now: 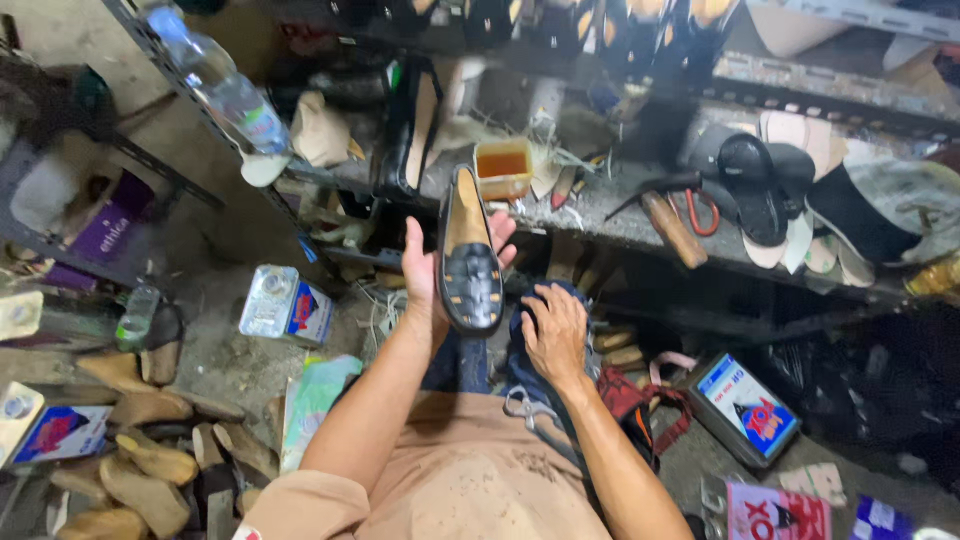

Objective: The person sits on the floor and uses a hammer and a shoe repair tool to work on the sole of a black sandal. They repeatedly hammer the tool into the sole to secure it, occasionally inspecting the shoe and adjusting their grip.

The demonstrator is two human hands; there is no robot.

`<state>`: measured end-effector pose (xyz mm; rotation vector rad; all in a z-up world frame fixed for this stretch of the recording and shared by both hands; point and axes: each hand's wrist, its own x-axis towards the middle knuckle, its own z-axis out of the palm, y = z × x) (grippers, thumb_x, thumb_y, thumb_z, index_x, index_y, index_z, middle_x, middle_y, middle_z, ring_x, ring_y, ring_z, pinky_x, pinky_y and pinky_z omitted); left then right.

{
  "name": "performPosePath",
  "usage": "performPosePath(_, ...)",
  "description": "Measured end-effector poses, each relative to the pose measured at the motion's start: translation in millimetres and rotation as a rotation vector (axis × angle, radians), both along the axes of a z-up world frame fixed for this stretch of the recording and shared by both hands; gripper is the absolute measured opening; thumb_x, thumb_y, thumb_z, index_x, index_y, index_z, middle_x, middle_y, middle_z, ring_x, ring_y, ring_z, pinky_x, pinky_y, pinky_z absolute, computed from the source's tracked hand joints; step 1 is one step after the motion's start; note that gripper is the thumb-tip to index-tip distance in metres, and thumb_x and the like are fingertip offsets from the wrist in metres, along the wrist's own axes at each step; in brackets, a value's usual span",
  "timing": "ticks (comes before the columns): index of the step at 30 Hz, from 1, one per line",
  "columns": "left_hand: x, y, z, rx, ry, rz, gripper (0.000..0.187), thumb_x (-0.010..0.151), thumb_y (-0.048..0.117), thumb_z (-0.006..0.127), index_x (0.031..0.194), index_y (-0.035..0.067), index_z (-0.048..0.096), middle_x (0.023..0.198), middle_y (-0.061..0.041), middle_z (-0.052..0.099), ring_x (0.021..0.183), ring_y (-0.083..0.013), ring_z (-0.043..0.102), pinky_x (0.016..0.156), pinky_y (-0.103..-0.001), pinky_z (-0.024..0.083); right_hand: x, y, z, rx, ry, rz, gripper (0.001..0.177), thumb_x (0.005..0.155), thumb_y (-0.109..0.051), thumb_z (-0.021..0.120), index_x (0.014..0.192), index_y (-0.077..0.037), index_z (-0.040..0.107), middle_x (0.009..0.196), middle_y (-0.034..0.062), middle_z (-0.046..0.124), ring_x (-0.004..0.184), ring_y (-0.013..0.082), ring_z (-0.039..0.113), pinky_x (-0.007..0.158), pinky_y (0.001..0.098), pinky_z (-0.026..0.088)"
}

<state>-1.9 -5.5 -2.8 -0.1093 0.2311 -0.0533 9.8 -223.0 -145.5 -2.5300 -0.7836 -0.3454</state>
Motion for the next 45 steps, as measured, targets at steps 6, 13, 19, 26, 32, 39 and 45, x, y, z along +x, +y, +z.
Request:
performPosePath(6, -0.7, -3.0, 8.7, 0.009, -0.086, -0.072, 0.109, 0.083, 0.078, 0.057, 0.153, -0.004, 0.04, 0.159, -0.025, 0.04, 0.147, -0.0437, 0.037, 0.119, -0.065, 0.028, 2.3, 1.7, 9.3, -0.029, 0.024, -0.024, 0.022, 0.095, -0.033, 0.062, 0.115, -0.028, 0.071, 0.133, -0.0006, 0.063, 0.136, 0.0252, 0.052, 0.113, 0.0498, 0.035)
performPosePath(13, -12.2, -11.1, 25.1, 0.066, -0.38, -0.098, 0.113, 0.089, 0.084, 0.036, 0.16, -0.003, 0.025, 0.163, -0.027, 0.029, 0.138, -0.046, 0.044, 0.109, -0.066, 0.039, 2.7, 1.6, 9.8, 0.026, 0.011, 0.011, 0.025, 0.092, -0.028, 0.061, 0.114, -0.023, 0.071, 0.133, 0.002, 0.065, 0.134, 0.0284, 0.053, 0.109, 0.0508, 0.037)
performPosePath(19, -20.0, -14.7, 34.5, 0.129, -0.404, -0.135, 0.112, 0.088, 0.083, 0.037, 0.159, -0.004, 0.028, 0.164, -0.026, 0.03, 0.139, -0.0447, 0.044, 0.108, -0.065, 0.041, 1.6, 0.5, 6.7, 0.013, -0.009, 0.007, 0.025, 0.092, -0.029, 0.062, 0.115, -0.023, 0.071, 0.131, 0.003, 0.065, 0.134, 0.0294, 0.053, 0.109, 0.052, 0.037)
performPosePath(26, -28.4, -10.2, -15.3, 0.114, -0.447, -0.471, 0.088, 0.096, 0.05, 0.052, 0.163, 0.002, 0.022, 0.163, -0.03, 0.028, 0.142, -0.0535, 0.037, 0.108, -0.076, 0.031, 33.6, -30.3, 72.5, 0.74, 0.568, 0.123, 0.048, 0.091, -0.019, 0.068, 0.137, -0.007, 0.062, 0.15, 0.0163, 0.058, 0.142, 0.0346, 0.049, 0.117, 0.0476, 0.038)
performPosePath(32, -55.3, -19.9, -1.6, 0.103, -0.482, -0.899, 0.065, 0.103, 0.032, 0.045, 0.154, -0.007, 0.035, 0.155, -0.037, 0.037, 0.141, -0.0615, 0.032, 0.11, -0.071, 0.034, 15.7, -48.7, 220.6, 0.514, 0.565, 0.619, 0.055, 0.081, -0.014, 0.083, 0.133, -0.003, 0.065, 0.138, 0.0214, 0.065, 0.133, 0.0413, 0.058, 0.11, 0.0527, 0.044)
performPosePath(39, -8.6, 6.9, -10.1, 1.872, -0.525, -0.627, 0.058, 0.087, 0.033, 0.075, 0.141, 0.016, 0.062, 0.128, -0.008, 0.072, 0.119, -0.0253, 0.068, 0.104, -0.041, 0.05, 6.3, -49.5, 132.4, 0.459, 0.45, 0.316, 0.049, 0.075, -0.016, 0.091, 0.121, -0.007, 0.073, 0.124, 0.0116, 0.073, 0.12, 0.031, 0.069, 0.103, 0.0435, 0.052)
performPosePath(45, -56.9, -59.9, -26.1, 2.454, -0.636, -0.03, 0.069, 0.085, 0.048, 0.075, 0.139, 0.009, 0.057, 0.134, -0.011, 0.061, 0.129, -0.0334, 0.056, 0.108, -0.049, 0.041, 12.7, -55.6, 145.7, 0.415, 0.549, 0.382, 0.057, 0.08, -0.017, 0.088, 0.129, 0.002, 0.065, 0.131, 0.0236, 0.067, 0.124, 0.0434, 0.063, 0.103, 0.0547, 0.05)
